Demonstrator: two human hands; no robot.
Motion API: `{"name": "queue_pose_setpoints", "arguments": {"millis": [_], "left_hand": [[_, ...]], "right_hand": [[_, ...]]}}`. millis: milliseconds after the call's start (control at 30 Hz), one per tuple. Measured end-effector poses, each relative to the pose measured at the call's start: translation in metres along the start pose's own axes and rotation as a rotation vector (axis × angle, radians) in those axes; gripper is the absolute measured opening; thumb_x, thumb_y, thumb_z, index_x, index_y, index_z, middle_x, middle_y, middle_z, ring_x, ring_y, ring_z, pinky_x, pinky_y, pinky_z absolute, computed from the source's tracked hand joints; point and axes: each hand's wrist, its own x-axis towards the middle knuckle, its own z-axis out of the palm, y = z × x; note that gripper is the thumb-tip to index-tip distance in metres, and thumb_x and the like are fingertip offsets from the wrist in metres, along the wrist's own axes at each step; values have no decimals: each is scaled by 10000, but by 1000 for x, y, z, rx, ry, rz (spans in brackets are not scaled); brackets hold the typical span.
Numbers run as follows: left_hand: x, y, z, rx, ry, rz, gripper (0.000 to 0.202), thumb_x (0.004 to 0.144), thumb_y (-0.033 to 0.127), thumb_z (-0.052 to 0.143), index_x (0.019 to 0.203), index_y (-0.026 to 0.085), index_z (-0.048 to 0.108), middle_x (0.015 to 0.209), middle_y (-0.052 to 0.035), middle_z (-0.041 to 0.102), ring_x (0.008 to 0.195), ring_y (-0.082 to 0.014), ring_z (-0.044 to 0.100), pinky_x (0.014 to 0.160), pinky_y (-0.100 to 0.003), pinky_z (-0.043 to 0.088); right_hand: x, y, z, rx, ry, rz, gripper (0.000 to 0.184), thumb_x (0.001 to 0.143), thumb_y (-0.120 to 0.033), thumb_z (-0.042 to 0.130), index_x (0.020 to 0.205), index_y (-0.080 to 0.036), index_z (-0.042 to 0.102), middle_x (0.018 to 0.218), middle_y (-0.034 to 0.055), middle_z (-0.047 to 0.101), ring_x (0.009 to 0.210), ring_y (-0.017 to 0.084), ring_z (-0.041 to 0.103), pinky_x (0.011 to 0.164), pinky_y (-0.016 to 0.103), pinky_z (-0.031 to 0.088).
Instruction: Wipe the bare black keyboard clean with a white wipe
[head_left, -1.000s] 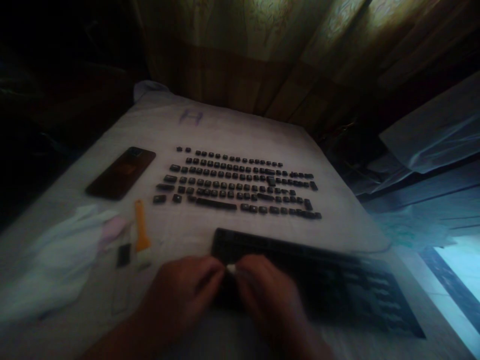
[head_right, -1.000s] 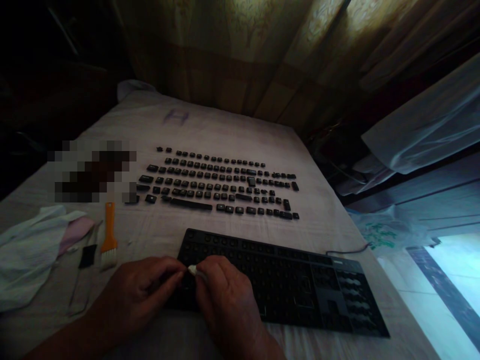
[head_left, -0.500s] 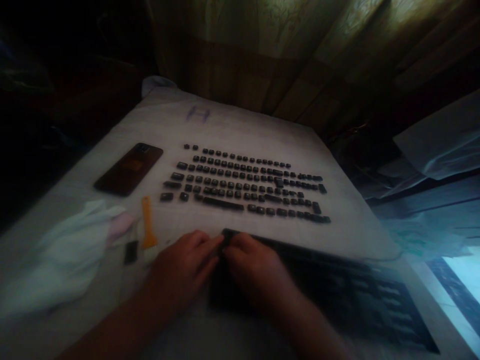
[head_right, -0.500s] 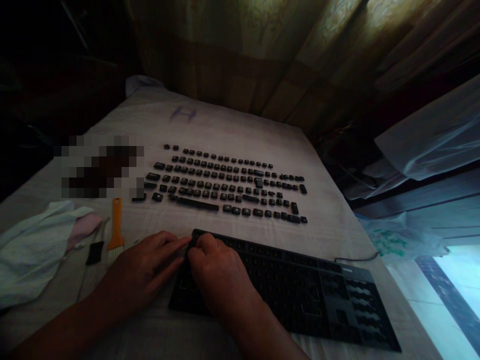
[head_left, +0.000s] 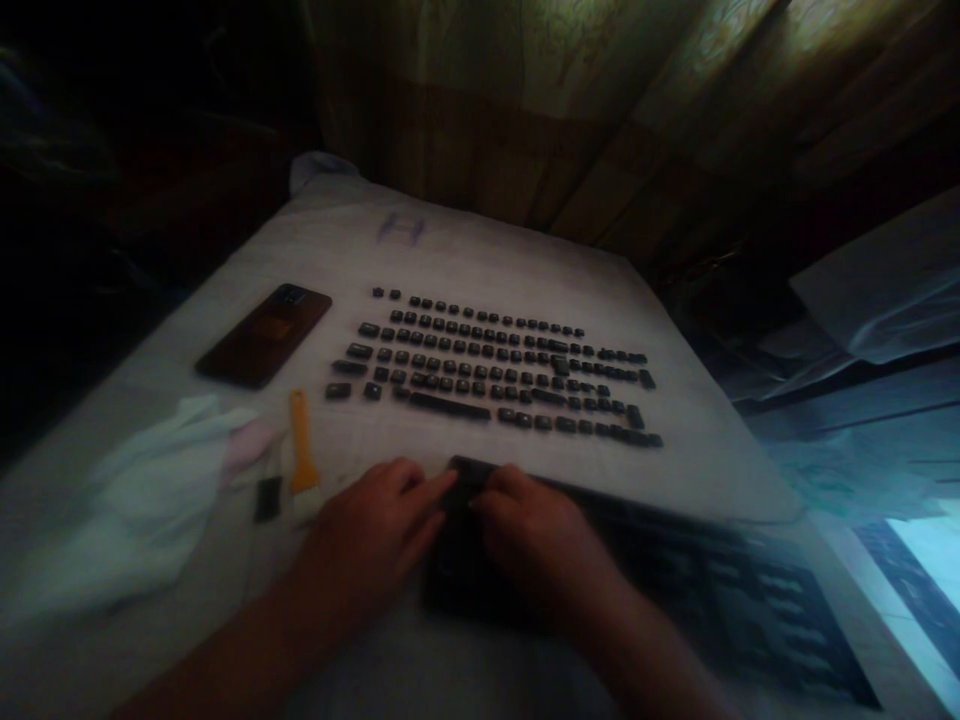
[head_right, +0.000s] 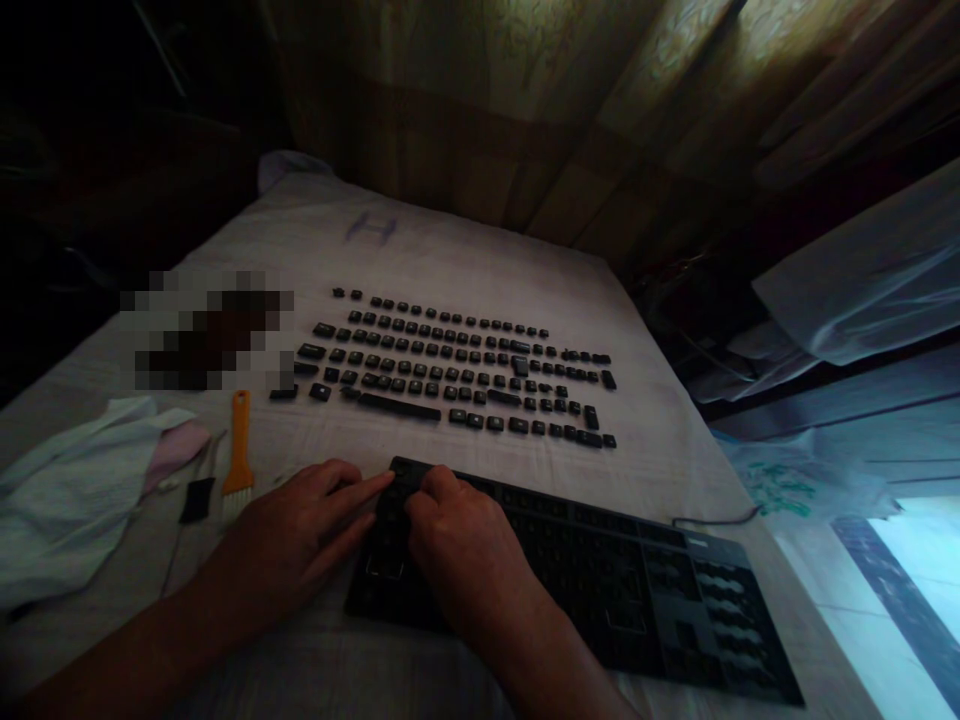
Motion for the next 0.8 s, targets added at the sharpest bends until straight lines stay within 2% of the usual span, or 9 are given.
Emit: {"name": "queue_pose_setpoints", "arguments": {"millis": [200, 400, 667, 800], "left_hand": [[0, 1, 0, 9, 2, -6, 400, 943, 287, 497, 1329, 323, 599, 1033, -55, 678, 888, -224, 665, 750, -388, 576], [1, 2, -2, 0, 7, -8, 396, 940, 294, 511, 1322, 337, 601, 1018, -52, 683, 874, -227, 665, 740, -389, 575], [2, 4, -2, 15, -52, -29, 412, 938, 270, 519, 1340, 311, 599, 1051, -65, 687, 910, -246, 676, 761, -420, 589], [0, 3, 0, 18, -36, -21, 407, 948, 275, 504, 1345, 308, 587, 1057, -65, 681, 919, -241, 665, 770, -416, 582]], "right_hand": [[-4, 5, -1, 62, 53, 22, 215, 855, -26, 560, 884, -168, 718, 958, 68, 673, 752, 161, 642, 703, 261, 508], [0, -3, 3, 157, 161, 7, 211, 862, -42, 557, 898, -180, 712, 947, 52, 667, 771, 153, 661, 709, 247, 518], [-1, -16, 9, 88, 109, 123, 218, 841, -34, 561, 840, -174, 728, 920, 60, 675, 699, 144, 638, 640, 238, 485], [0, -17, 6, 113, 90, 145, 216, 845, -35, 565, 852, -169, 736, 905, 58, 676, 673, 142, 632, 630, 246, 481]]}}
